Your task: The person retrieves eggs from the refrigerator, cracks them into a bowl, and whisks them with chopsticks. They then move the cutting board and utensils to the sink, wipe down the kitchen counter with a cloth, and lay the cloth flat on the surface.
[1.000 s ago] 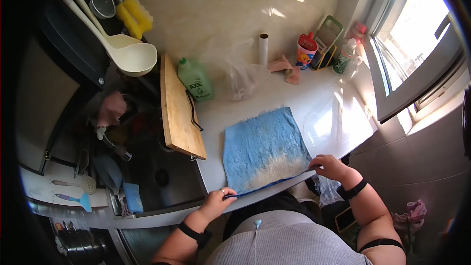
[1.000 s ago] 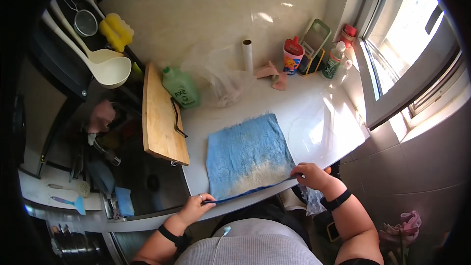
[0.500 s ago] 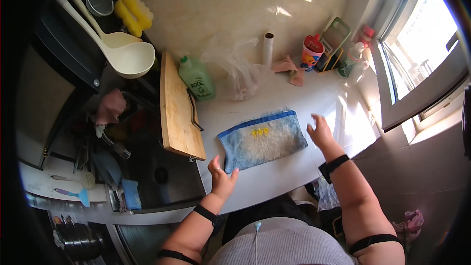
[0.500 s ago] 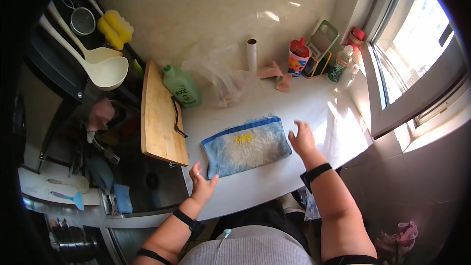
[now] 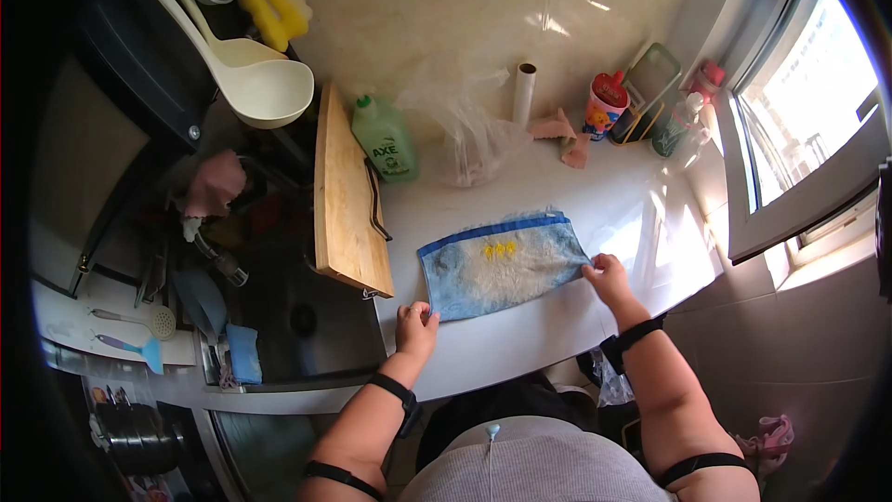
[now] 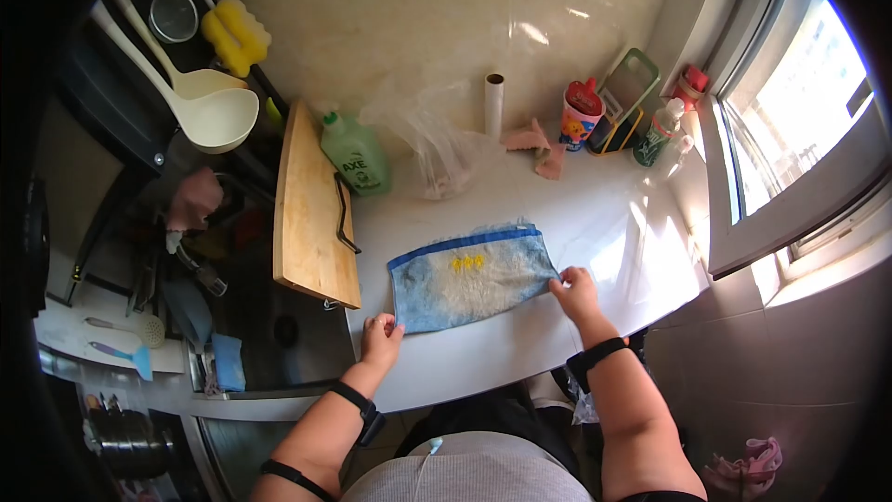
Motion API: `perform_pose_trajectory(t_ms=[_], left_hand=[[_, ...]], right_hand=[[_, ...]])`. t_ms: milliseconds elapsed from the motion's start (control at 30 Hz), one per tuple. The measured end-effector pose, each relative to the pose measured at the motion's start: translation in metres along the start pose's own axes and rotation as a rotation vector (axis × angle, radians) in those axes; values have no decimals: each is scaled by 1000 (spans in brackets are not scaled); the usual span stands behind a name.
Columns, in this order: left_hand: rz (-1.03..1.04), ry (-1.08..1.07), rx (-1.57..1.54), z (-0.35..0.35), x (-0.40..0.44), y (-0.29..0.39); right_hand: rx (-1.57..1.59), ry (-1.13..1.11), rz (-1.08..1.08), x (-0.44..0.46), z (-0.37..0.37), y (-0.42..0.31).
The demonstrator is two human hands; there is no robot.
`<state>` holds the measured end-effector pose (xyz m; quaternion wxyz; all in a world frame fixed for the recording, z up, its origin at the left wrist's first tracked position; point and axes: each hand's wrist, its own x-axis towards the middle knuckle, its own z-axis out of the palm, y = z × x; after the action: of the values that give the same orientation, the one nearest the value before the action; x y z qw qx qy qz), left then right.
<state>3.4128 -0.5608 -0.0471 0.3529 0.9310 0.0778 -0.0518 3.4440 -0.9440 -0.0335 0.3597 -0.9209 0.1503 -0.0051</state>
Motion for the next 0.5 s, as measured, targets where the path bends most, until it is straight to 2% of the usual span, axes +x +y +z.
perform_pose_trajectory(t_ms=[33,67,100,133,200,267,300,367,400,500], left_hand=[[129,94,-85,-9,-4,12],[131,96,-85,-21,-7,26],[238,147,-206,-34,-9,42],[345,195,-329,-46,-10,57],[265,122,-544,-67,-7,79],[102,33,-764,-84,1,97],[83,8,-837,-93,2,112],[81,-16,-901,-102,9,125],[68,-36,-960,-105,10,130],[102,-91,-890,-106,15,138]], right_hand=[[328,48,-43,2,-6,-1],[427,-35,24,5,-27,-19],[554,-97,40,7,-48,-32],[610,-63,12,7,-66,-45],[692,2,-33,13,-94,-49],[757,-73,119,11,-121,-62],[759,-64,118,7,-133,-67],[802,-187,133,2,-152,-75],[803,-179,131,1,-155,-76],[675,-148,199,-1,-163,-76]])
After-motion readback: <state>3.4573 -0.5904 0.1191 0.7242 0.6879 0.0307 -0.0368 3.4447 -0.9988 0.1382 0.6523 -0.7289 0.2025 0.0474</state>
